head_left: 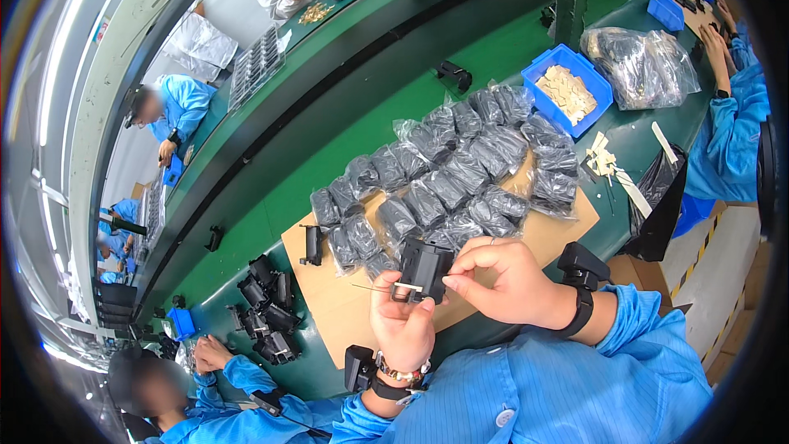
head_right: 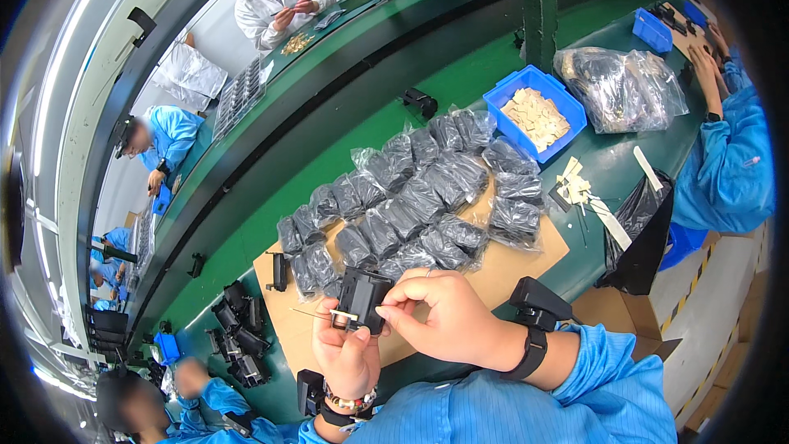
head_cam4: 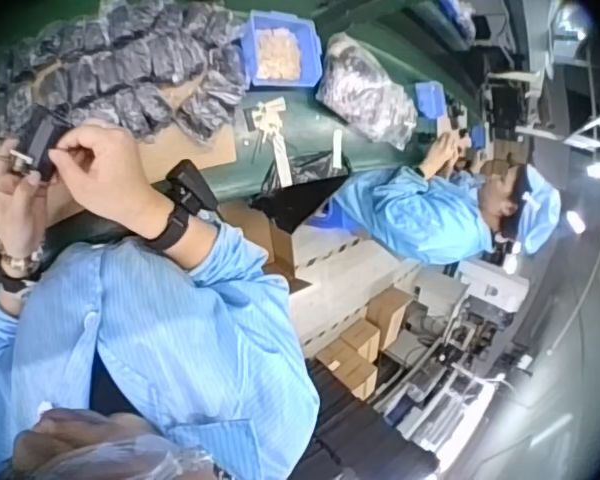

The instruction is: Assembling small metal pins into black plastic housings and packaging finished units into plastic bags.

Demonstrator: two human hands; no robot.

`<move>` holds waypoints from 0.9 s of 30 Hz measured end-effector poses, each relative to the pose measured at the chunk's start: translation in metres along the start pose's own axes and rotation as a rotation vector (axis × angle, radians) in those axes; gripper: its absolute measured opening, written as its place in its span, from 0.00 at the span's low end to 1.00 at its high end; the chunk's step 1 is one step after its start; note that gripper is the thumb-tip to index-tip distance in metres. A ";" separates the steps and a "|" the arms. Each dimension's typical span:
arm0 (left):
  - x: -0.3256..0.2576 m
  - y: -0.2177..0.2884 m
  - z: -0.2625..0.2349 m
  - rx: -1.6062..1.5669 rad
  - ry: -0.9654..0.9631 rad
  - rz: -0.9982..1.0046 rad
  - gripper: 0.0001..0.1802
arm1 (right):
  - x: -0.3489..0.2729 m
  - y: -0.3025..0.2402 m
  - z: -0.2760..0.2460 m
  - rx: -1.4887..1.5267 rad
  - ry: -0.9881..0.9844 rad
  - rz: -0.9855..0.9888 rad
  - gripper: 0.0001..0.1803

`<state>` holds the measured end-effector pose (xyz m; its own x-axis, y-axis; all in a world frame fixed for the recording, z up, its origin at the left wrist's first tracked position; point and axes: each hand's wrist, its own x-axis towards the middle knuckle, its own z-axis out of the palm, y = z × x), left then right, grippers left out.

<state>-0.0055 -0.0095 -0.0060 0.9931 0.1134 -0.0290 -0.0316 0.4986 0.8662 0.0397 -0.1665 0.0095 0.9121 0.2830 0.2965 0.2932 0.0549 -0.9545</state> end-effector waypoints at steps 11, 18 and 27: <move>-0.002 0.000 0.003 0.033 0.003 0.003 0.30 | -0.001 -0.002 -0.001 0.094 0.000 0.092 0.03; -0.002 -0.001 0.000 -0.019 -0.045 -0.006 0.29 | -0.001 -0.001 -0.002 0.090 -0.005 0.109 0.03; 0.001 0.000 0.009 -0.013 0.027 -0.028 0.28 | -0.003 -0.003 -0.003 0.099 0.012 0.069 0.03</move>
<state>-0.0037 -0.0173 -0.0015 0.9902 0.1223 -0.0671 -0.0053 0.5133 0.8582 0.0371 -0.1704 0.0117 0.9326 0.2779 0.2302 0.2007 0.1306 -0.9709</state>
